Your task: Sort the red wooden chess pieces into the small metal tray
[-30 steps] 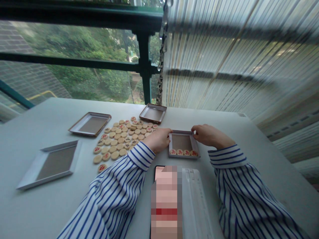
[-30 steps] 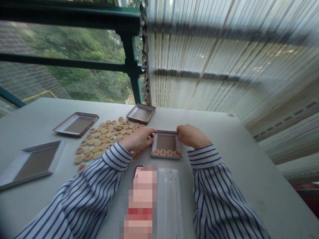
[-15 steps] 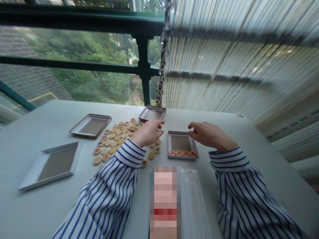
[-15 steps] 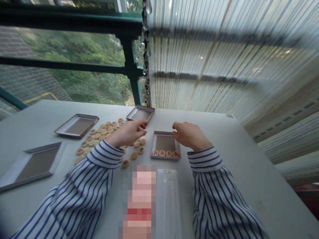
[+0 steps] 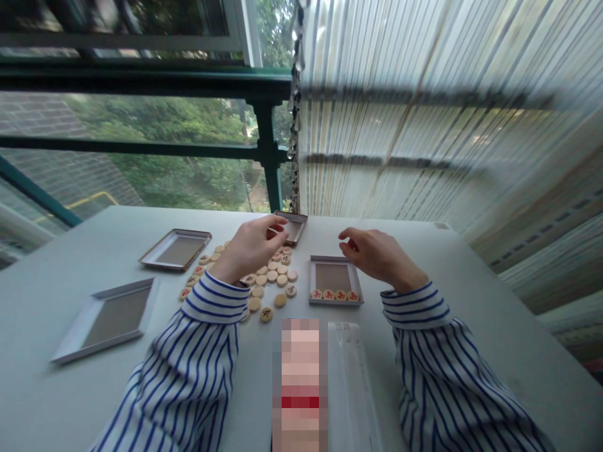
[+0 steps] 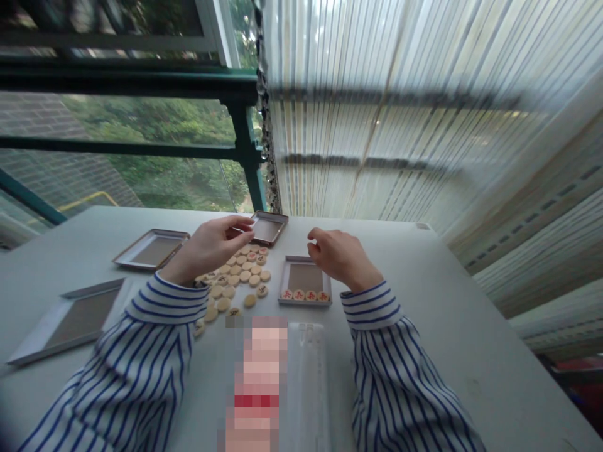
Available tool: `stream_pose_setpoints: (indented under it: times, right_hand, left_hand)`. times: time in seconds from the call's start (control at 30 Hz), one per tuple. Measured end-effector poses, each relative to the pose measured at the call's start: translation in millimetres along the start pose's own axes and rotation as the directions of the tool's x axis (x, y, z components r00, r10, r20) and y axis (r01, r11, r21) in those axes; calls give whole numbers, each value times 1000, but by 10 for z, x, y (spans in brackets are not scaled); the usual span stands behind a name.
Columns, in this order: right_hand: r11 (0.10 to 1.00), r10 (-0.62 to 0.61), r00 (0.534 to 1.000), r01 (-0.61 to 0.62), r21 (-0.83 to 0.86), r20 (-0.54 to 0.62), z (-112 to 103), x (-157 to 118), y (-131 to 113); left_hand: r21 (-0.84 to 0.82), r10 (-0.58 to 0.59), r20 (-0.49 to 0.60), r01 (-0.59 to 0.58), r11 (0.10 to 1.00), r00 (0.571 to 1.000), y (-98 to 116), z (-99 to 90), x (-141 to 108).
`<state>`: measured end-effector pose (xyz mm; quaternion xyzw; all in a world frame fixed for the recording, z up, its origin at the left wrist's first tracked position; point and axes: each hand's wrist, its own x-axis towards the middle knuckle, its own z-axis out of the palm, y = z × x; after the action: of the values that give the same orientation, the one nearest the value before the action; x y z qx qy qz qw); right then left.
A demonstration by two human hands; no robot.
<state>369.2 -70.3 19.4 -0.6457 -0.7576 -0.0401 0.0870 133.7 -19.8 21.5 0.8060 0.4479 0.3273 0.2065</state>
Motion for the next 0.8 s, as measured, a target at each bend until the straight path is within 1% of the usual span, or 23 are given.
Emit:
stream_pose_setpoints:
  times: [0.17,0.27,0.33,0.5,0.67,0.8]
  right_hand:
    - [999,-33,999,34,19,-35,-24,-18,-42]
    - [998,-50,997,51,26,-52,-17,-19,-73]
    - [998,-59,996,61,31,-60,-6,-17,-96]
    - [995,-85,991,90,41,-100,20,-16,-152]
    - [991,-113,984,122,60,-140,34,-23,-223]
    - [985,-131,980,146,88,-150,72,-22,-282]
  left_hand:
    - [55,-11,-29,13,998,1000,84,-69,-103]
    - [114,-27,-55,33,993,998,37,-110,-199]
    - [135,-29,-83,41,990,996,-51,-131,-272]
    - [112,-57,-272,91,990,961,-367,-148,-458]
    - [51,-64,-339,87,995,938,-618,-140,-618]
    - [50,-50,-346,71,996,937,-763,-142,-723]
